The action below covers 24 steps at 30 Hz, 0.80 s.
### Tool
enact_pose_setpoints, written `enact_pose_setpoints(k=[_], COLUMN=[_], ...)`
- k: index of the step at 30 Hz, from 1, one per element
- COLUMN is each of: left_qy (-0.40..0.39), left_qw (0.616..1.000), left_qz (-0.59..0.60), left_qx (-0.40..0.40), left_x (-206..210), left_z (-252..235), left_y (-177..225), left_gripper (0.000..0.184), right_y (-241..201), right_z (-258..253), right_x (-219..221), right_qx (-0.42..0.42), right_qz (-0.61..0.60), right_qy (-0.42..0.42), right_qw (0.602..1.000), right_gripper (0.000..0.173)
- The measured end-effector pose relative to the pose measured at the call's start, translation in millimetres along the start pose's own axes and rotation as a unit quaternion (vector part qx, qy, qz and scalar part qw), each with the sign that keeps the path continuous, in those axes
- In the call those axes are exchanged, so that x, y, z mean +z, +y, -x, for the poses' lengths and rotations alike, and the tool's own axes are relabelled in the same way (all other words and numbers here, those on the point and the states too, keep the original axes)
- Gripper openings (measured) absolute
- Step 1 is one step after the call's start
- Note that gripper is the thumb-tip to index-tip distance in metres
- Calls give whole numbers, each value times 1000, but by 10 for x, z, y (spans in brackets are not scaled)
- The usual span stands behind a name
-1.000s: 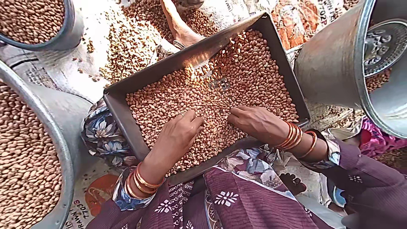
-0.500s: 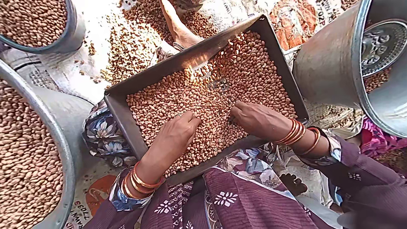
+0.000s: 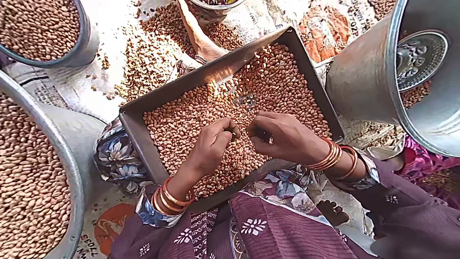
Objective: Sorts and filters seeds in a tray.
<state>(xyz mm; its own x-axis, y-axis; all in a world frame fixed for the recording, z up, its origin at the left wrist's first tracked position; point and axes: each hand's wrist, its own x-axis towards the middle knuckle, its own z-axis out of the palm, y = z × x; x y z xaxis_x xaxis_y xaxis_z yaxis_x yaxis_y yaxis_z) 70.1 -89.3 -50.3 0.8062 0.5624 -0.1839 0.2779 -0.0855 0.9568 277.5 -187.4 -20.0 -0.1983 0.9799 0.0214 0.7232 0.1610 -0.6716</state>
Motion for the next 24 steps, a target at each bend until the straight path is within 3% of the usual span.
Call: enact_pose_setpoints(k=[4, 8, 12, 18, 24], left_qy=[-68, -61, -51, -52, -35], left_qw=[978, 986, 980, 987, 989], left_qz=[171, 101, 144, 125, 102], left_qx=[-101, -117, -125, -86, -104], left_x=[95, 43, -25, -62, -42], left_z=[-98, -93, -96, -138, -146], left_y=[-8, -26, 12, 98, 20], left_gripper=[40, 29, 30, 33, 32], right_y=[-66, 130, 237, 191, 197], right_z=[-75, 15, 206, 302, 271], right_x=[-57, -113, 184, 316, 344], right_qx=[-37, 9, 38, 40, 42], right_qz=[12, 78, 122, 175, 178], right_qy=[24, -59, -160, -115, -118], right_qw=[999, 995, 979, 977, 976], right_gripper=[12, 7, 14, 10, 12])
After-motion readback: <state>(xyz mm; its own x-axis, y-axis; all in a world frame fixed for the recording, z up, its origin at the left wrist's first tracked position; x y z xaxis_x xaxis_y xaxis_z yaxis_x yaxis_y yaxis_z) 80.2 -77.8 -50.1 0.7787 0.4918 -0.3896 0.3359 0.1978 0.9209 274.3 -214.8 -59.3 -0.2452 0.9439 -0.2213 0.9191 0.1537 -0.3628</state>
